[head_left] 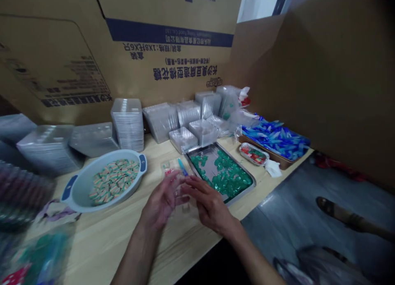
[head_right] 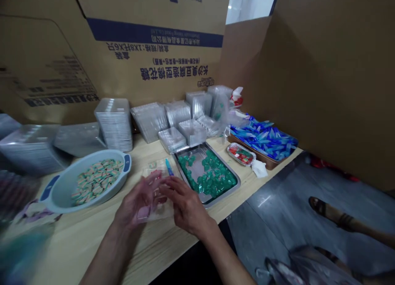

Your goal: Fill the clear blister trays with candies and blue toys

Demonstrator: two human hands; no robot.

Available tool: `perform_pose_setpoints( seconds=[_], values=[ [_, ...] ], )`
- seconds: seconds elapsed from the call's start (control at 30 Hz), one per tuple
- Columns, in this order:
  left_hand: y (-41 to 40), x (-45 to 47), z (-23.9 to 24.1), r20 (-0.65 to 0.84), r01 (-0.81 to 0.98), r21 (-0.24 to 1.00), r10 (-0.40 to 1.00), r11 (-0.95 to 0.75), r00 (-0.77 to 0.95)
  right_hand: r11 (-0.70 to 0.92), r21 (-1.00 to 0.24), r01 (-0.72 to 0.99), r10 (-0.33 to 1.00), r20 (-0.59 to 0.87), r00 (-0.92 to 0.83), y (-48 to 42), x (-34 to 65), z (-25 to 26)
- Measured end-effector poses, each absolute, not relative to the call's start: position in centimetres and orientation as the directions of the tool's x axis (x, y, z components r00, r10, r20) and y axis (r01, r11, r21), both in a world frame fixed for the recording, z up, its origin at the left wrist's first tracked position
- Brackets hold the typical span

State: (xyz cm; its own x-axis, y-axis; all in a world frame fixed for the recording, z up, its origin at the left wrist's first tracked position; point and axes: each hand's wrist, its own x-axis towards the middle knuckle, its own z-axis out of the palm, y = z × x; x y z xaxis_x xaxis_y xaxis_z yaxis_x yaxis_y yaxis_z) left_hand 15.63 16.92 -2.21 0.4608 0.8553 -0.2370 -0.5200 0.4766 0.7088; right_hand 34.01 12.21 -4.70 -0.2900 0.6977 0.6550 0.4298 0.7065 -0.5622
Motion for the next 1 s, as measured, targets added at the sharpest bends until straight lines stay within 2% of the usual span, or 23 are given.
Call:
perform_pose_setpoints(
  seconds=[0.1,0.2,0.27,0.33,0.37,0.43,0.57,0.67,0.77,0.83,0.93,1.0],
  values=[
    [16.8,16.3,-3.1,-0.289,-0.409,0.780,0.853,0.473,0.435,0.593,-0.556,0.582,0.786,0.556,-0.270,11.9,36.2,-5.9],
    [16.4,17.4,-4.0,-0.317,-0.280,0.832,0.825,0.479,0.468,0.204,-0.486,0.850,0.884,0.464,0.053,12.0,39.6,-7.0],
    [16.1,17.9,-4.5,-0.325,-0.197,0.870,0.825,0.453,0.462,-0.087,-0.371,0.925,0.881,0.404,0.245,12.1,41.8,-7.6],
    [15.8,18.2,-4.7,-0.313,-0.124,0.904,0.829,0.410,0.463,-0.223,-0.243,0.944,0.891,0.341,0.299,12.2,43.2,-8.0],
    [15.7,18.3,-4.7,-0.299,-0.093,0.919,0.829,0.384,0.473,-0.233,-0.200,0.952,0.903,0.318,0.288,12.3,43.5,-8.2],
    [15.4,18.4,-4.6,-0.253,-0.043,0.946,0.815,0.322,0.522,-0.193,-0.190,0.963,0.925,0.292,0.243,12.6,43.2,-8.3],
    [15.0,18.5,-4.7,-0.159,0.035,0.981,0.679,0.193,0.717,-0.036,-0.334,0.942,0.954,0.268,0.132,13.6,40.9,-8.5],
    [14.7,18.8,-5.2,-0.163,0.126,0.987,0.640,0.103,0.751,0.029,-0.418,0.908,0.956,0.277,0.097,14.2,40.3,-9.0],
    [14.4,19.3,-5.6,-0.166,0.223,0.975,0.631,-0.012,0.758,-0.002,-0.454,0.891,0.944,0.293,0.151,14.3,41.3,-9.5],
    [14.1,19.8,-5.4,-0.118,0.248,0.959,0.606,-0.135,0.787,-0.033,-0.466,0.884,0.939,0.288,0.187,14.1,42.3,-9.6],
    [13.6,20.4,-4.3,-0.064,0.273,0.920,0.581,-0.280,0.811,-0.065,-0.482,0.874,0.950,0.238,0.202,13.5,43.3,-9.3],
    [13.4,20.4,-3.8,-0.082,0.298,0.906,0.568,-0.299,0.819,-0.076,-0.487,0.870,0.967,0.177,0.184,13.1,43.4,-9.1]
  ],
)
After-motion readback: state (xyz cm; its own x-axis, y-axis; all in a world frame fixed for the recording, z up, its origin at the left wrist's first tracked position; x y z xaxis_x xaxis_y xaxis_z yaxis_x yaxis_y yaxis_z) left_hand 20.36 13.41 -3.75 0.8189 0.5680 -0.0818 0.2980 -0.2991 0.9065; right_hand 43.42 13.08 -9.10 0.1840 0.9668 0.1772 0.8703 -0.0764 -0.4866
